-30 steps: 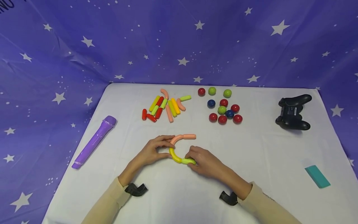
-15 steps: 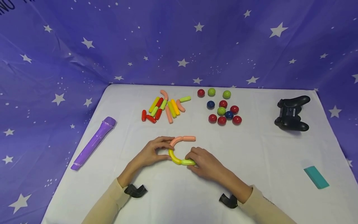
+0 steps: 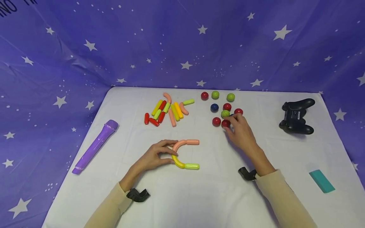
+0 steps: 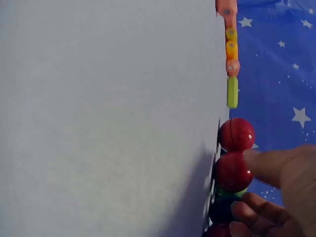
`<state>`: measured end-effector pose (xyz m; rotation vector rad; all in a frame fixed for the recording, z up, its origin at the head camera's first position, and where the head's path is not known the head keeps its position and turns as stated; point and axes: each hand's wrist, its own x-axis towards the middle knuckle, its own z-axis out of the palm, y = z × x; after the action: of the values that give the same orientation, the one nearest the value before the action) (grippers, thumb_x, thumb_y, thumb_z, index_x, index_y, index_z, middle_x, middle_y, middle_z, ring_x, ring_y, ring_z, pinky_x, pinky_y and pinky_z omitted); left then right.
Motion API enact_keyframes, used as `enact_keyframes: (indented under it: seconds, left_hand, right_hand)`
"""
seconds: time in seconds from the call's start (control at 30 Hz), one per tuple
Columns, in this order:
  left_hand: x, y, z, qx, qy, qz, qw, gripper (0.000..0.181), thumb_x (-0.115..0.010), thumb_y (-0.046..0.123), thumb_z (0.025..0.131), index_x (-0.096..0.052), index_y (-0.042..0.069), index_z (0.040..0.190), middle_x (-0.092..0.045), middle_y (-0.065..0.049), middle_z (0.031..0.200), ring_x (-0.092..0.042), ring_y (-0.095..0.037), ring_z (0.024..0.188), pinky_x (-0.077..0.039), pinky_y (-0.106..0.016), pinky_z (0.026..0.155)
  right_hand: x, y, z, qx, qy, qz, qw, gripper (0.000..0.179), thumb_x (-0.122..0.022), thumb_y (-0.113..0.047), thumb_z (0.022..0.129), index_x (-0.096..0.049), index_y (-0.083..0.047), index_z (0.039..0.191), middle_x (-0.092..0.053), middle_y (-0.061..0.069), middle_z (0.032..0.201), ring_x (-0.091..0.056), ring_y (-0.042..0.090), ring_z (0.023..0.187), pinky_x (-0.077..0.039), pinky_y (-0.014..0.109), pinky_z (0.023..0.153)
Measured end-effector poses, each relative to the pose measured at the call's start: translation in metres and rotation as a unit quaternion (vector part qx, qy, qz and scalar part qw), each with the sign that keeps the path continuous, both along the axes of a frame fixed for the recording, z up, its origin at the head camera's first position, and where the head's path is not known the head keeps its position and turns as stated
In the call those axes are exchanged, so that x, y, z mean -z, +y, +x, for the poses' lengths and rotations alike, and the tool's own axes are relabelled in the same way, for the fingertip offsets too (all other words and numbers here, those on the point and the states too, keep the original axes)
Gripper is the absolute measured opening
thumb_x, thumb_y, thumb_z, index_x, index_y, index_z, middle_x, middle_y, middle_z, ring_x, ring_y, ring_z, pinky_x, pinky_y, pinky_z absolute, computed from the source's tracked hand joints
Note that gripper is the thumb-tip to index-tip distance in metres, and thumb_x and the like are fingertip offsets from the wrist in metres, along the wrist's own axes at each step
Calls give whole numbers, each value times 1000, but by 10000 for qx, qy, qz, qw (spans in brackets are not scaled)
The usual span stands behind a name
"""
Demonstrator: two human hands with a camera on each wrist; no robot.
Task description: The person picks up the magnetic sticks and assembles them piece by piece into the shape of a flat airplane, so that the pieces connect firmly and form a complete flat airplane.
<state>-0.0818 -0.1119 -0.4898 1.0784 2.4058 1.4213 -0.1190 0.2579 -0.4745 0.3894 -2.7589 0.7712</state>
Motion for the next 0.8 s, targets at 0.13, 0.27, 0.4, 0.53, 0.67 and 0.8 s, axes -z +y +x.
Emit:
enact_keyframes:
  seconds: [0.13,0.27,0.4,0.53,0.67,0.8]
  left_hand:
    - [-11,0,3,65,-32,12,10000,27,-81,-1,75,-75,1,101,-57,-24,132,-55,-40,121,-46,-50,100]
    - [-11,1,2,46,-27,22,10000,27,-81,-1,75,-75,1,101,-57,-23,132,-55,-40,121,-46,-51,100]
    - [-7,1,2,-23,-37,52,10000,28,-82,-1,74,-75,1,101,-58,-22,132,-56,-38,121,-46,-52,100]
    - [-8,2,2,-69,-115,59,9999,28,-82,-1,73,-75,1,100,-58,-21,132,-56,-37,121,-46,-52,100]
    - [-9,2,1,-57,-198,35,9998,27,-82,-1,74,-75,1,100,-57,-21,133,-55,-37,122,-45,-53,101]
    - [1,1,-1,-76,-169,3,9998,28,-83,1,73,-75,2,100,-57,-20,134,-55,-37,124,-45,-53,102]
  right_hand:
    - [4,3,-1,-54,-501,25,9987,39,-75,-4,83,-63,-1,120,-56,16,102,-55,30,89,-49,47,75]
    - [4,-9,9,-325,-811,-29,9962,38,-77,-9,83,-63,-8,118,-60,8,99,-57,23,87,-52,42,75]
    - [4,-31,23,-889,-955,-136,9914,37,-78,-13,83,-64,-12,117,-64,3,102,-58,18,91,-55,39,79]
    - [3,-50,29,-1204,-1003,-178,9875,37,-78,-16,83,-64,-15,117,-65,0,107,-59,15,94,-55,37,82]
    - [3,-57,31,-1177,-1110,-235,9865,38,-80,-17,82,-64,-16,116,-65,-2,105,-58,13,91,-56,34,81]
    - [4,-56,31,-1124,-1325,-373,9841,38,-80,-17,82,-64,-17,116,-65,-5,103,-56,12,88,-55,32,78]
